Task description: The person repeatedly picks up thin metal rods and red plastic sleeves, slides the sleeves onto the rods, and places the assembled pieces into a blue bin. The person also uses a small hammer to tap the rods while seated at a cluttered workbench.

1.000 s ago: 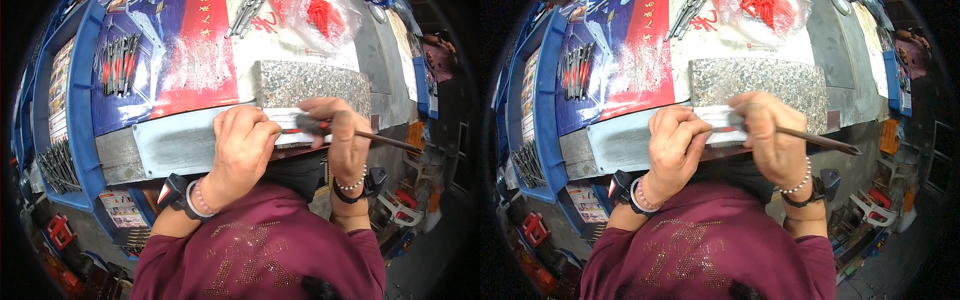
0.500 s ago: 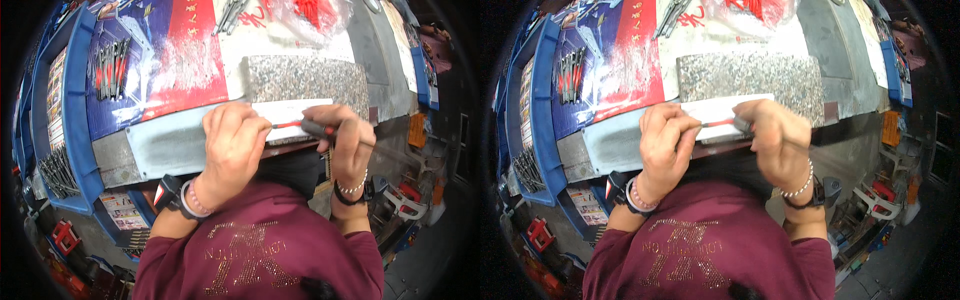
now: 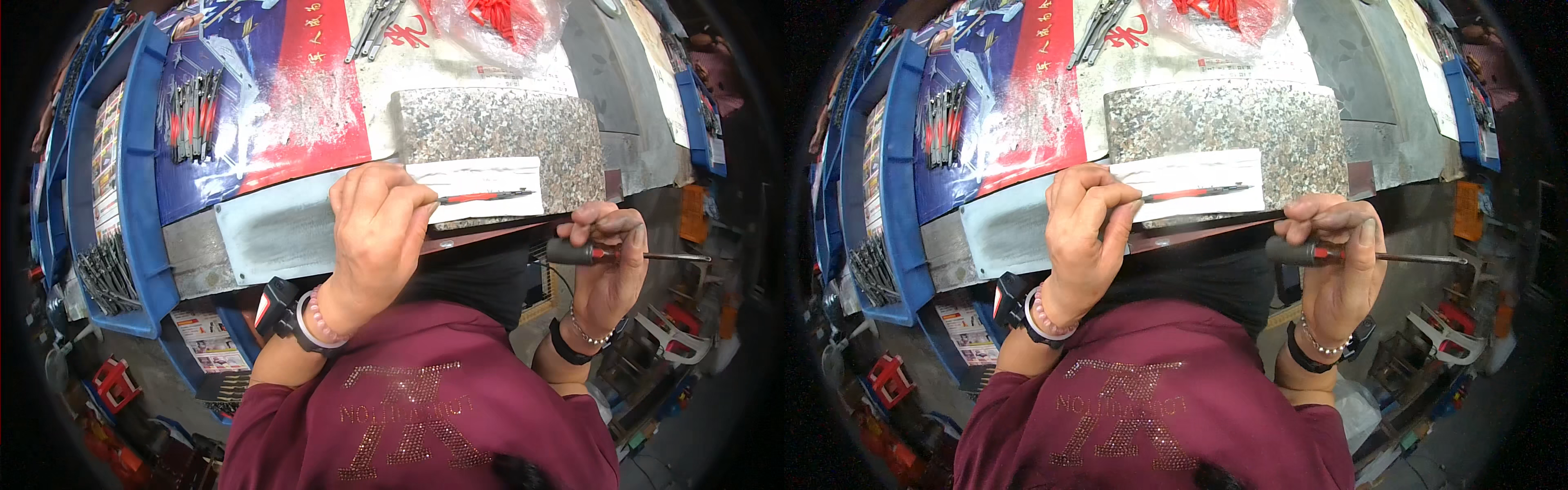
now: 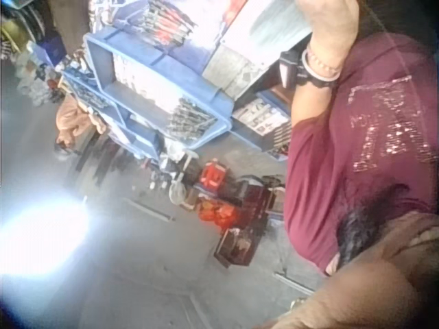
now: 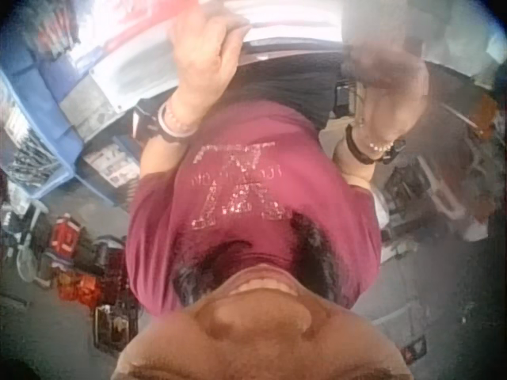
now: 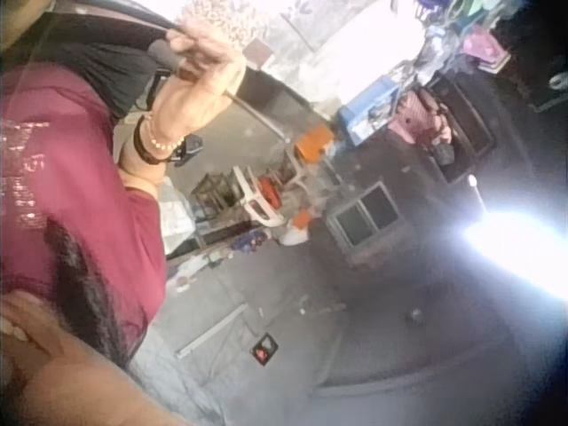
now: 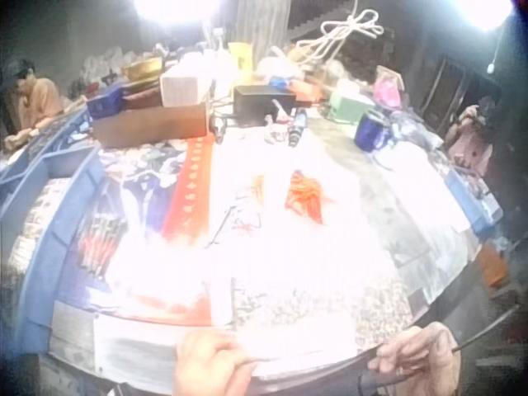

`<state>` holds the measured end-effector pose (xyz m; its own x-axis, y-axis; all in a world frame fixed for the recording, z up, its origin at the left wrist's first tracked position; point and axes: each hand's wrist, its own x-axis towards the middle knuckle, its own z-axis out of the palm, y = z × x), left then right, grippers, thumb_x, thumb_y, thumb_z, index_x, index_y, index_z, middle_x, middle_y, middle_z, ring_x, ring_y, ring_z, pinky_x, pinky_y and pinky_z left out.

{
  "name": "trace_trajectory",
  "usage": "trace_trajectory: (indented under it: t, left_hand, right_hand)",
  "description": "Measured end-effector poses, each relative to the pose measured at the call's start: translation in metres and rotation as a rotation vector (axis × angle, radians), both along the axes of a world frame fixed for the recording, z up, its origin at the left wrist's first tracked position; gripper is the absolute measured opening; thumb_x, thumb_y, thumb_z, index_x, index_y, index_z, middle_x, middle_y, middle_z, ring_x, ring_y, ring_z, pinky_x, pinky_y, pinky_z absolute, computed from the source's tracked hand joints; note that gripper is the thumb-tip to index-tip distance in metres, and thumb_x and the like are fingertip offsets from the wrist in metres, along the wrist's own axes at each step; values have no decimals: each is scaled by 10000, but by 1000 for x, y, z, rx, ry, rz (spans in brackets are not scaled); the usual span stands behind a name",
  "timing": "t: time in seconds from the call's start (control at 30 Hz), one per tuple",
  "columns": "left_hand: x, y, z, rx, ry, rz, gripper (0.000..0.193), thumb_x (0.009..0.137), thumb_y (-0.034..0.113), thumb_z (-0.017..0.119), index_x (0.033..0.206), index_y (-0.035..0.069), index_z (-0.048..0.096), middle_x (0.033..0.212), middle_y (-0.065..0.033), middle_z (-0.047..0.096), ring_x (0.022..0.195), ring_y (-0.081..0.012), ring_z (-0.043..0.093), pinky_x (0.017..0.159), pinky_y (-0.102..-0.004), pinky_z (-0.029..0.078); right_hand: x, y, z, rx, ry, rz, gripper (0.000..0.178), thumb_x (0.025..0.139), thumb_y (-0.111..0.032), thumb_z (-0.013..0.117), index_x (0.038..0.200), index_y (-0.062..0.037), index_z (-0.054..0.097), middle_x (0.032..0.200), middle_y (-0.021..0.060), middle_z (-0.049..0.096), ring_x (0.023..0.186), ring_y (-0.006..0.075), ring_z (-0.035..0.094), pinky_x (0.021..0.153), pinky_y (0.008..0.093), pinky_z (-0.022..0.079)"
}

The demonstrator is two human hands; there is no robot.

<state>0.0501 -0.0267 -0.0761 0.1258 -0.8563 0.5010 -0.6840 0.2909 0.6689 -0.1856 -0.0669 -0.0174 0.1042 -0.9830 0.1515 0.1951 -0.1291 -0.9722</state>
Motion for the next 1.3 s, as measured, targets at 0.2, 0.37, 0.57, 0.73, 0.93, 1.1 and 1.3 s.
trace_trajectory:
  t: [0.2, 0.37, 0.57, 0.73, 0.93, 1.1, 1.3]
  left_hand:
    - [-2, -1, 2, -14, -26, 15, 176, 718, 25, 722, 868, 73, 644, 888, -75, 569, 913, -266, 565, 828, -386, 376]
    - [-3, 0, 5, -27, -77, 30, 188, 711, 20, 727, 871, 74, 643, 890, -76, 571, 927, -275, 566, 843, -389, 374]
    - [-6, 2, 12, -66, -129, 53, 199, 712, 11, 721, 883, 70, 638, 895, -86, 569, 955, -299, 567, 874, -403, 376]
    - [-5, 8, 26, -67, -110, 42, 203, 715, 2, 710, 893, 58, 629, 892, -98, 573, 945, -305, 572, 860, -408, 391]
    - [-1, 16, 42, -95, -77, 9, 233, 710, 1, 721, 912, 54, 615, 874, -94, 584, 865, -286, 597, 805, -387, 397]
    - [2, 24, 49, -77, -66, 2, 234, 707, -1, 720, 908, 57, 615, 870, -79, 594, 854, -269, 602, 792, -385, 393]
    - [3, 28, 49, -72, -51, -5, 236, 702, -6, 717, 905, 56, 615, 860, -73, 595, 854, -266, 602, 798, -384, 394]
  right_hand:
    - [9, 9, -6, 117, -7, 89, 265, 1033, -158, 353, 968, 45, 511, 846, 217, 628, 514, 119, 522, 506, 231, 473]
    - [15, 12, -18, 203, -33, 157, 280, 1034, -159, 374, 950, 48, 542, 802, 176, 635, 473, 88, 479, 470, 196, 417]
    - [14, 16, -20, 251, -26, 178, 281, 1019, -150, 427, 933, 65, 585, 771, 157, 641, 464, 67, 469, 443, 188, 397]
    - [21, 17, -20, 311, -67, 185, 195, 983, -89, 490, 934, 69, 592, 774, 139, 647, 455, 54, 459, 431, 181, 384]
    - [41, 19, -21, 399, -51, 190, 200, 951, -70, 529, 1107, 55, 547, 847, 138, 641, 426, 43, 418, 395, 200, 376]
    - [51, 19, -18, 465, -209, 296, 335, 938, -67, 539, 1247, 55, 505, 898, 128, 646, 409, 37, 389, 380, 198, 363]
    - [55, 19, -18, 599, -436, 360, 316, 950, -75, 543, 1249, 24, 517, 890, 106, 662, 432, 43, 422, 410, 207, 380]
